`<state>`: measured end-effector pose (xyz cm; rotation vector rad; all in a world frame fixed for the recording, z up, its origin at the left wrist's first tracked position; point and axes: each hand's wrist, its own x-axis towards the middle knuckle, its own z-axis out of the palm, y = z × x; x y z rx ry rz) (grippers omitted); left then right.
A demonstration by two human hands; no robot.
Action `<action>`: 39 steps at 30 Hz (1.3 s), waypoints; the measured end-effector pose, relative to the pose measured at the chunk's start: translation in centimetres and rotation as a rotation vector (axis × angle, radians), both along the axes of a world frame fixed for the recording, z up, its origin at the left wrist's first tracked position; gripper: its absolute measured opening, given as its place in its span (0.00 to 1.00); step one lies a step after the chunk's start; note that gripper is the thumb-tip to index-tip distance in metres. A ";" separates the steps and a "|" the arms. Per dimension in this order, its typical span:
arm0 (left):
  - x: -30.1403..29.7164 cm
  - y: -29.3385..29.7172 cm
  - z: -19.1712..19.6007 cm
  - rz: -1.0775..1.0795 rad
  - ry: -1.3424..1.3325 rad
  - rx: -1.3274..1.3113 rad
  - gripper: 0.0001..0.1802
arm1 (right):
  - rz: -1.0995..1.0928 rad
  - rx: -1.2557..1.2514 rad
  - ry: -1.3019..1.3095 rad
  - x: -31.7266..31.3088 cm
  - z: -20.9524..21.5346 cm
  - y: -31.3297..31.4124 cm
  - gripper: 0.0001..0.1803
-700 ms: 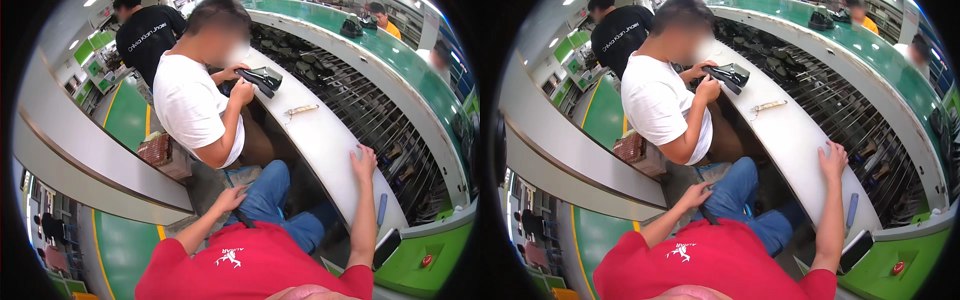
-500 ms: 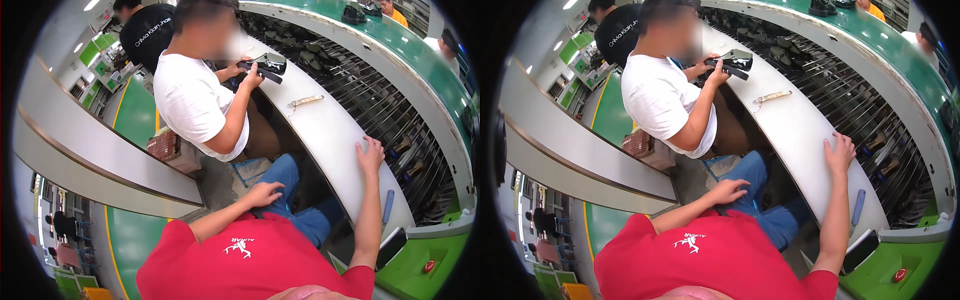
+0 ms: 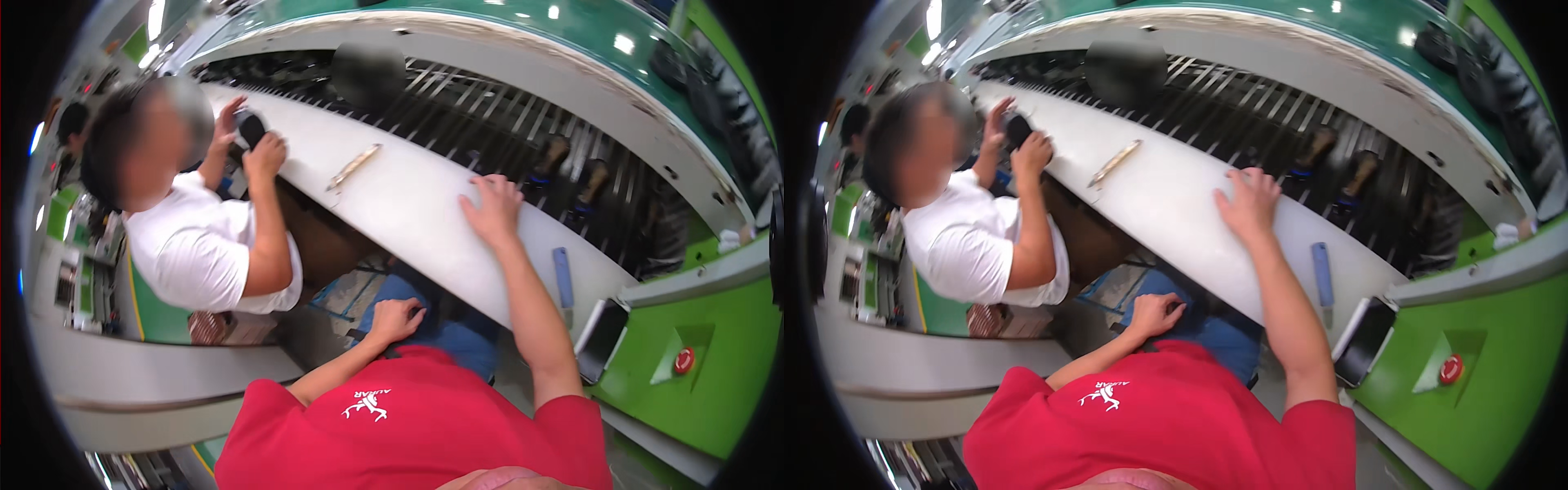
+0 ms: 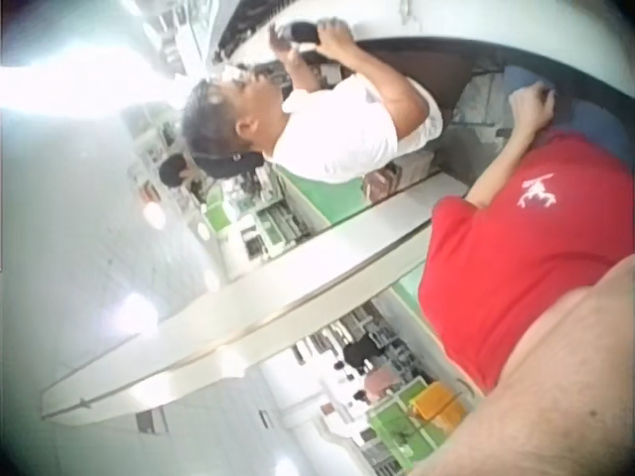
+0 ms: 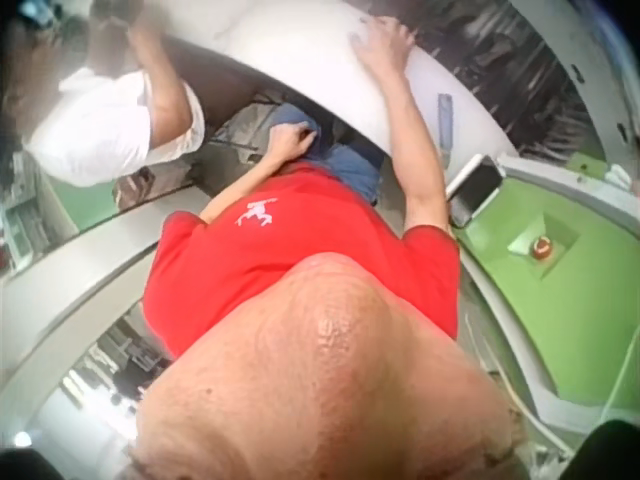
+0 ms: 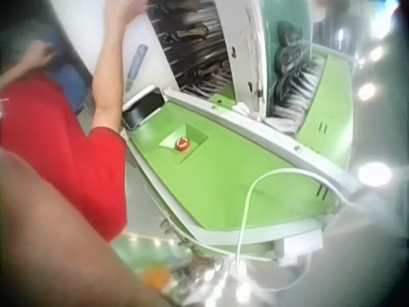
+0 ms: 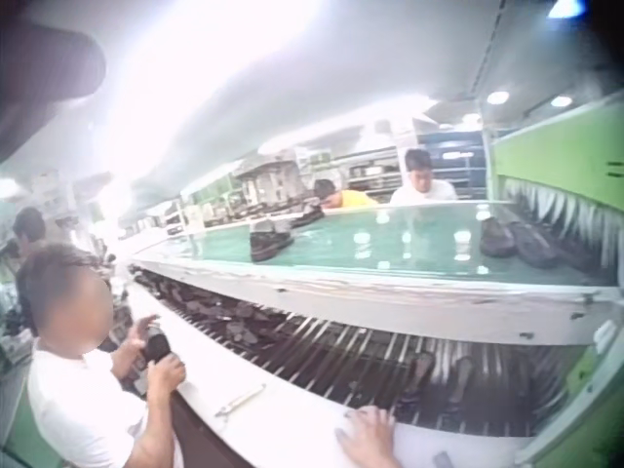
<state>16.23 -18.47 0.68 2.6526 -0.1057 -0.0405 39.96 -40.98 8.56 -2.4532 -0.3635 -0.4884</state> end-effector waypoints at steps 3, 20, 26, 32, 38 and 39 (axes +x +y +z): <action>1.9 -1.2 -0.7 -0.030 0.074 -0.037 0.13 | 0.003 -0.004 0.036 -0.1 0.7 -0.2 0.25; 3.1 4.3 -3.8 0.103 0.006 -0.233 0.11 | 0.144 0.405 -0.203 -2.0 8.1 -1.0 0.18; 2.2 5.6 -3.9 0.128 0.010 -0.258 0.12 | 0.073 0.298 -0.612 -3.7 22.0 -6.5 0.08; 2.3 5.9 -3.7 0.085 0.012 -0.310 0.12 | -0.330 0.075 -0.613 2.7 32.9 -22.6 0.17; 2.0 6.2 -3.5 0.075 -0.018 -0.356 0.11 | -0.621 -0.405 -0.051 8.4 32.4 -37.9 0.25; 2.0 6.3 -3.5 0.079 -0.020 -0.355 0.11 | -0.576 -0.374 -0.070 8.5 32.1 -37.5 0.23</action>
